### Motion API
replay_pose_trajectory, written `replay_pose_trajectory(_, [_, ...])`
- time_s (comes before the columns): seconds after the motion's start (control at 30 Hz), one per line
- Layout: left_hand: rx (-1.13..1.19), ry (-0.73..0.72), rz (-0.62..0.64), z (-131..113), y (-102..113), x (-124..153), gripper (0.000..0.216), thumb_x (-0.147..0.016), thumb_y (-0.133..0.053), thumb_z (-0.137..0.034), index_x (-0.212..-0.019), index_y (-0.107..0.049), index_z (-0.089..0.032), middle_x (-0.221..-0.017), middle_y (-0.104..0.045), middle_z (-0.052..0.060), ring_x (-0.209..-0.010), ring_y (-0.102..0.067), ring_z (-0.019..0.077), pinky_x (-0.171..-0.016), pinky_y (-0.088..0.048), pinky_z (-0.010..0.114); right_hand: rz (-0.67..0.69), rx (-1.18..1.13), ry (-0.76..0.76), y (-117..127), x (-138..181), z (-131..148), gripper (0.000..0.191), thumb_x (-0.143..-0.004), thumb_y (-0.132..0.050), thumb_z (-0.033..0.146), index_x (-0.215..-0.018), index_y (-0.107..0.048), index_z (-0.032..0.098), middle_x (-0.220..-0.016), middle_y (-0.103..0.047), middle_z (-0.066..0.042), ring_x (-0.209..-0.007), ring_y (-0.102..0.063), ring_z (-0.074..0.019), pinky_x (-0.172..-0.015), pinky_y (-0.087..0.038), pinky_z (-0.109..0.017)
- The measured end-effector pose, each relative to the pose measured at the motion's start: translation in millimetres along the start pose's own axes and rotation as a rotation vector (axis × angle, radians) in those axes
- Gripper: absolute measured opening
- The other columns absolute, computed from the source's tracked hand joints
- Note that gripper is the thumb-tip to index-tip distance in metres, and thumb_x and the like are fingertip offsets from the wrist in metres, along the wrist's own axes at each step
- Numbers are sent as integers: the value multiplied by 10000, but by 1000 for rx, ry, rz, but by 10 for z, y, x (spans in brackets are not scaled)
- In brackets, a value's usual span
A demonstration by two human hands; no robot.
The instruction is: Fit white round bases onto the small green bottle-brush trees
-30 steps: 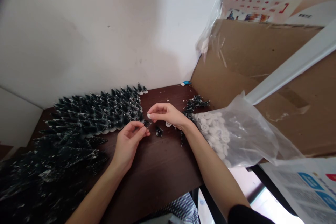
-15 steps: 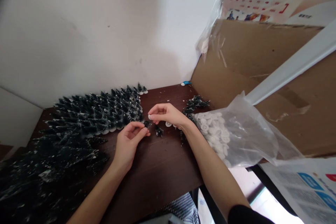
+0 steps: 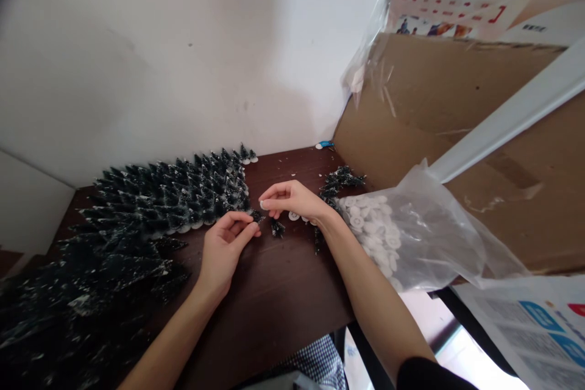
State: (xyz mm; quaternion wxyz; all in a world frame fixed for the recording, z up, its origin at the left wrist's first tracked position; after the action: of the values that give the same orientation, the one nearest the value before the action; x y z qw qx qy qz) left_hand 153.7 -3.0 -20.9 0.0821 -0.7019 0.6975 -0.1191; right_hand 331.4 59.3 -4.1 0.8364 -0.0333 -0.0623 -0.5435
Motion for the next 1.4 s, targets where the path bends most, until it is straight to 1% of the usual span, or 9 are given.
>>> replay_pose_trajectory(0.33, [-3,6,9,15,16,-12,184,-676,-800,-221,-771,-659,-149,-741,-644,-18,-665,-646,117,-692,-540,239,42,0,-31,11,12,24,329,-674,-864,400,-870,-744,163,-692,-713,-7,-595,-637,-111,-607,-535,-244])
replay_pose_trajectory(0.47, [-8,-2,8,10,17,-14,186,-673,-795,-226,-768,-657,-145,-748,-645,-17,-670,-643,115,-698,-544,239,53,-37,-13,8,10,12,309,-686,-863,376,-876,-740,166,-692,-714,1,-604,-642,-104,-619,-538,-234])
replay_pose_trajectory(0.73, [0,5,-16,-5,19,-16,240,-669,-802,-261,-812,-648,-145,-779,-632,-10,-697,-629,119,-690,-568,250,16,-71,-39,-5,-15,-12,316,-680,-866,384,-868,-741,163,-692,-718,-6,-610,-655,-110,-620,-543,-237])
replay_pose_trajectory(0.97, [18,5,-61,10,20,-23,318,-657,-821,-289,-866,-627,-148,-883,-620,1,-726,-636,115,-679,-583,258,-7,-69,-35,-6,-8,1,303,-698,-855,366,-885,-736,160,-707,-729,-11,-615,-662,-108,-632,-542,-233])
replay_pose_trajectory(1.07, [30,12,-57,8,15,-27,331,-660,-822,-290,-888,-629,-147,-902,-617,-1,-715,-641,107,-676,-585,261,-9,-64,-26,-1,-4,2,294,-710,-848,363,-893,-736,164,-713,-729,-10,-623,-662,-109,-643,-546,-238])
replay_pose_trajectory(1.23, [9,51,-22,-14,10,-29,327,-679,-804,-297,-912,-651,-126,-861,-651,9,-662,-651,107,-643,-565,249,-14,-79,-6,-3,1,4,280,-709,-851,348,-886,-731,167,-716,-718,-2,-629,-657,-105,-654,-551,-241])
replay_pose_trajectory(1.33, [-2,66,-24,-22,19,-29,324,-687,-796,-291,-926,-662,-119,-790,-662,-1,-593,-636,96,-609,-536,236,-11,-92,10,-4,2,9,277,-705,-854,338,-887,-731,168,-729,-716,0,-637,-654,-103,-662,-552,-243])
replay_pose_trajectory(1.4, [0,69,-32,-21,25,-30,338,-682,-798,-293,-944,-675,-117,-779,-668,-2,-567,-620,90,-579,-520,230,-7,-97,20,-2,1,9,279,-702,-856,339,-886,-732,170,-736,-714,2,-641,-652,-104,-662,-551,-246])
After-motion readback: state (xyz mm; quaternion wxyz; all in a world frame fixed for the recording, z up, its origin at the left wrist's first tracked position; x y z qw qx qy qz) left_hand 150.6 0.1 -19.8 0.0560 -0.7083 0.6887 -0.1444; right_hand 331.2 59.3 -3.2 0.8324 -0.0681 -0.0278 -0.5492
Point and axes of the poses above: each hand's wrist, its own x-axis away from the middle knuckle, its own y-axis out of the back of the hand, z = x × y, the point moved 1 cm from there along -x, towards the middle knuckle
